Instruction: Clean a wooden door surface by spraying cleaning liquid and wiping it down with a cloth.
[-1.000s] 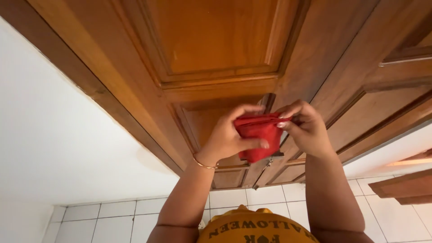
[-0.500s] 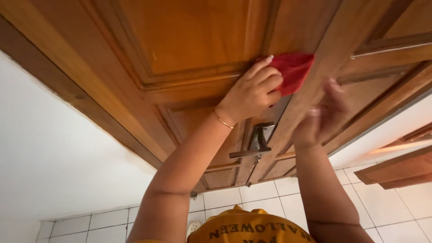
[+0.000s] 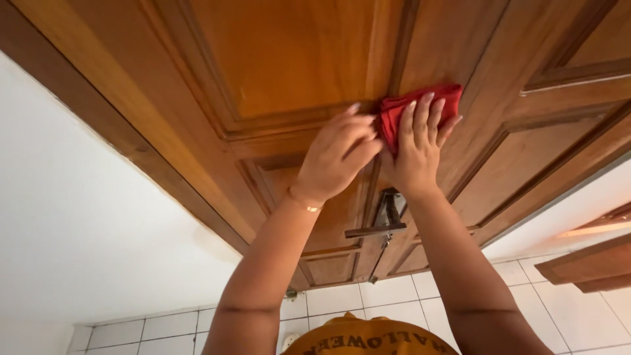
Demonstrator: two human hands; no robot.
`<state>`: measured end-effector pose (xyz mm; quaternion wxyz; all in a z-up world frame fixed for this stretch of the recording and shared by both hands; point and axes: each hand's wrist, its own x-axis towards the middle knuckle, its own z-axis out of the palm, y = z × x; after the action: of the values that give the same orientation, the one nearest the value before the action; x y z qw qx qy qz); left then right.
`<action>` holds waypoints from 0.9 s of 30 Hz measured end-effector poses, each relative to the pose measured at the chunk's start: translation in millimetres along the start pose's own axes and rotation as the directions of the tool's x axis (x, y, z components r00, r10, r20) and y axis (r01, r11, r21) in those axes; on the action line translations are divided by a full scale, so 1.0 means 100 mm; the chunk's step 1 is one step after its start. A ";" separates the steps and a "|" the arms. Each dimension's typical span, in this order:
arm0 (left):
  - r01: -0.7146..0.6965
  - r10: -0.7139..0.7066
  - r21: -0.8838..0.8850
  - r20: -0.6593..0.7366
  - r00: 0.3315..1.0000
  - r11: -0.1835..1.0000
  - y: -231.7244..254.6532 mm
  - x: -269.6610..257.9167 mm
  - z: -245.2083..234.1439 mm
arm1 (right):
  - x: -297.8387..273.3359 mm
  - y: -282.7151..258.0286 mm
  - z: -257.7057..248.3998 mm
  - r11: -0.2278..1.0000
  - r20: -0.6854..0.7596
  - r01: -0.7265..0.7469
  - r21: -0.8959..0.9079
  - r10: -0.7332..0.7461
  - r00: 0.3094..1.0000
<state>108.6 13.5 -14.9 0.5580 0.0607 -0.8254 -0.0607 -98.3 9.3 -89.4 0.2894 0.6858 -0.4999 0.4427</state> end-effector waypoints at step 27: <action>0.199 0.007 0.471 -0.399 0.917 0.859 -0.25 -0.74 0.24 | -0.13 -0.20 0.18 0.979 -0.132 -0.123 0.165 0.146 0.980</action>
<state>114.3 2.0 -95.3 0.6708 0.2566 -0.6813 0.1413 -74.6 6.5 -107.6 0.2395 0.6372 -0.4870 0.5472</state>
